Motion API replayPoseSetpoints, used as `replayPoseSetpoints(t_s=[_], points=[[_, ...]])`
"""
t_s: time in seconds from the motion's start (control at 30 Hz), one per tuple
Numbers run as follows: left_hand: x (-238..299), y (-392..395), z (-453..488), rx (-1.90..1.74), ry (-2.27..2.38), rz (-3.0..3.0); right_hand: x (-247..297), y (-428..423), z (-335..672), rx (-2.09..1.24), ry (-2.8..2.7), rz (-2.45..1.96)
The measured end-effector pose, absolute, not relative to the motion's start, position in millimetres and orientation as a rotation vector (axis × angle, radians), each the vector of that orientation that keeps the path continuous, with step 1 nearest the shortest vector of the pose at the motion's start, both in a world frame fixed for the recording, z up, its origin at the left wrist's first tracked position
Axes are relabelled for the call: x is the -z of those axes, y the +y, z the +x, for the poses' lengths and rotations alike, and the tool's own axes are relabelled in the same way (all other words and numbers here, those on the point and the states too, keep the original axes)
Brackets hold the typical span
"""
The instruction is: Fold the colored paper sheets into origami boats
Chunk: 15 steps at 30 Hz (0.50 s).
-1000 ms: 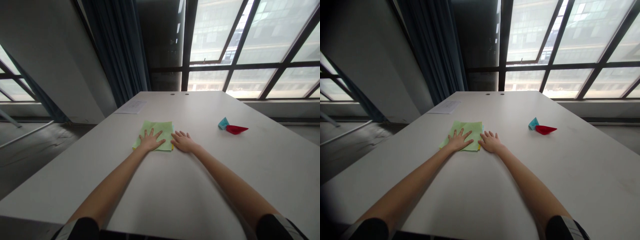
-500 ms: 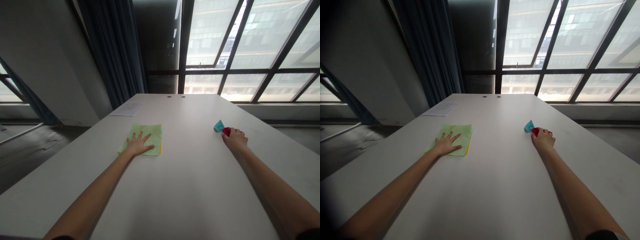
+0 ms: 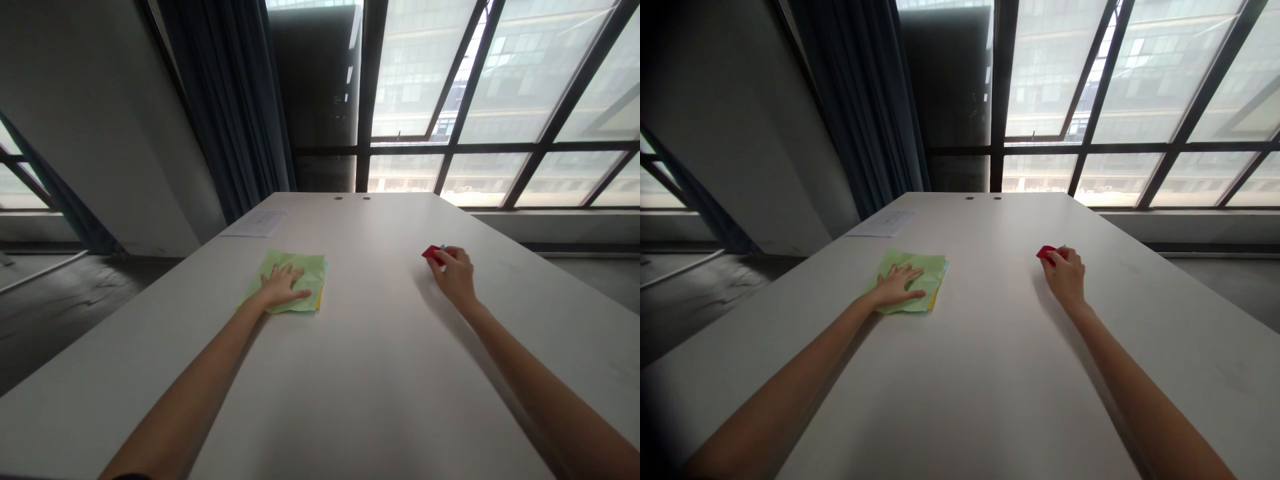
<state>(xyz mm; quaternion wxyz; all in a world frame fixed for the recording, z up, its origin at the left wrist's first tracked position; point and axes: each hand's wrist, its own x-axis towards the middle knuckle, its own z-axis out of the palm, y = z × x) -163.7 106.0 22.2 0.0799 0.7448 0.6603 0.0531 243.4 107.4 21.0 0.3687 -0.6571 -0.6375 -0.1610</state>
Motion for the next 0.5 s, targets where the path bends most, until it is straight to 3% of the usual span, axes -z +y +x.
replayPoseSetpoints(t_s=[0.1,0.2,0.33,0.5], points=[[-37,101,-135,-0.606,1.802,2.267,-24,87,204,0.293,-1.847,-1.333],[-47,84,-92,-0.982,1.478,1.917,-25,62,168,0.244,-2.039,-1.057],[-46,55,-44,-0.948,1.079,1.218,-29,33,143,0.237,-2.272,-0.814],[-27,38,-29,-1.116,0.846,0.977,-26,16,141,0.115,-2.348,-0.788]])
